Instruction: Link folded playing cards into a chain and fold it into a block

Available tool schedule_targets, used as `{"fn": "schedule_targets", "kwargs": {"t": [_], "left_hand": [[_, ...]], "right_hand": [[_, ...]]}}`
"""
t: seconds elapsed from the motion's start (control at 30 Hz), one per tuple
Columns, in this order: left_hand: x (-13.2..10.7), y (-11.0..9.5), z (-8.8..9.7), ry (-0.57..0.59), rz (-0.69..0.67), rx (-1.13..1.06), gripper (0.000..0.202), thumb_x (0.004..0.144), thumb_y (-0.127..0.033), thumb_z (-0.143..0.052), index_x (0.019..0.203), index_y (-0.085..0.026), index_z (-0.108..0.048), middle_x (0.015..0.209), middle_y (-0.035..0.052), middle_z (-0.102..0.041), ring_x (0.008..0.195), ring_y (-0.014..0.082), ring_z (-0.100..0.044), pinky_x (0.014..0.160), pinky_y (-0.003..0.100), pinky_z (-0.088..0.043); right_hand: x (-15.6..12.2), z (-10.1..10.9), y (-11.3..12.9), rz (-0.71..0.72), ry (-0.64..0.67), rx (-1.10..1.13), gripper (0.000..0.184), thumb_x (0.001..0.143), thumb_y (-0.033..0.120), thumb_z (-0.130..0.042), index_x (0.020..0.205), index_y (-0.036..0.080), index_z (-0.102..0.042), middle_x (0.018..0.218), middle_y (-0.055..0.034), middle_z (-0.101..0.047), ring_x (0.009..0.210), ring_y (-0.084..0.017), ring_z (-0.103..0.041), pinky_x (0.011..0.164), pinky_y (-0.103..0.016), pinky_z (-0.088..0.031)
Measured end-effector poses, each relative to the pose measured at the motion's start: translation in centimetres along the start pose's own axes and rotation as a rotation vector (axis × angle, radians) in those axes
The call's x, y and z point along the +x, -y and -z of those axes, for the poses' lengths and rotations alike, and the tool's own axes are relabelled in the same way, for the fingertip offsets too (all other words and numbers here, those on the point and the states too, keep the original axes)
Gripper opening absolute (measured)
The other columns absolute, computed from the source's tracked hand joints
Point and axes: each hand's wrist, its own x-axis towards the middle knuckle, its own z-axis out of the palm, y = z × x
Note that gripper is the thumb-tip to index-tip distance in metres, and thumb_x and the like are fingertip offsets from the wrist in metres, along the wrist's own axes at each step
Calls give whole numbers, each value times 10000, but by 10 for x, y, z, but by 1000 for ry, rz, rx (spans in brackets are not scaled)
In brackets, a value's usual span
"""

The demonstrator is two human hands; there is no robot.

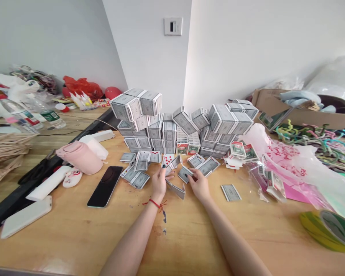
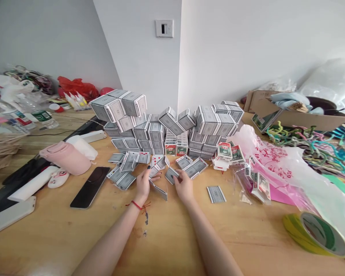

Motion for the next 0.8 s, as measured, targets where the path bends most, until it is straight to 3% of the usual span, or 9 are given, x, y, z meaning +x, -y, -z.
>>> {"fn": "schedule_targets", "kwargs": {"t": [0.17,0.27,0.47,0.63,0.8], "left_hand": [[1,3,0,0,-12,3,334,733,-369,-502,873,-86,-611,879,123,-665,804,257,-646,615,341,-546],[1,4,1,-10,-20,10,318,737,-368,-501,845,-91,-614,889,117,-664,795,252,-648,609,339,-544],[1,4,1,1,-17,30,310,735,-366,-505,854,-103,-618,897,104,-667,782,247,-649,594,330,-541],[1,3,-1,-12,-21,46,362,733,-382,-504,920,-89,-607,879,113,-670,773,243,-650,581,320,-539],[0,3,-1,-19,-23,71,369,740,-378,-500,941,-89,-612,871,119,-672,772,251,-650,575,328,-535]], "right_hand": [[-1,1,8,12,26,86,193,684,339,-566,801,193,-519,656,3,-574,553,-138,-509,549,-253,-428],[0,2,15,24,-14,259,166,687,310,-561,703,208,-431,684,14,-538,613,-133,-522,584,-251,-444],[3,6,21,-134,16,657,239,684,329,-587,808,221,-414,783,8,-564,630,-144,-576,555,-276,-486],[4,8,16,-162,-16,482,253,671,366,-612,818,179,-523,642,18,-557,479,-98,-463,446,-212,-386],[2,5,13,-30,-87,304,225,704,395,-569,694,174,-528,578,24,-491,509,-108,-438,468,-219,-376]]}}
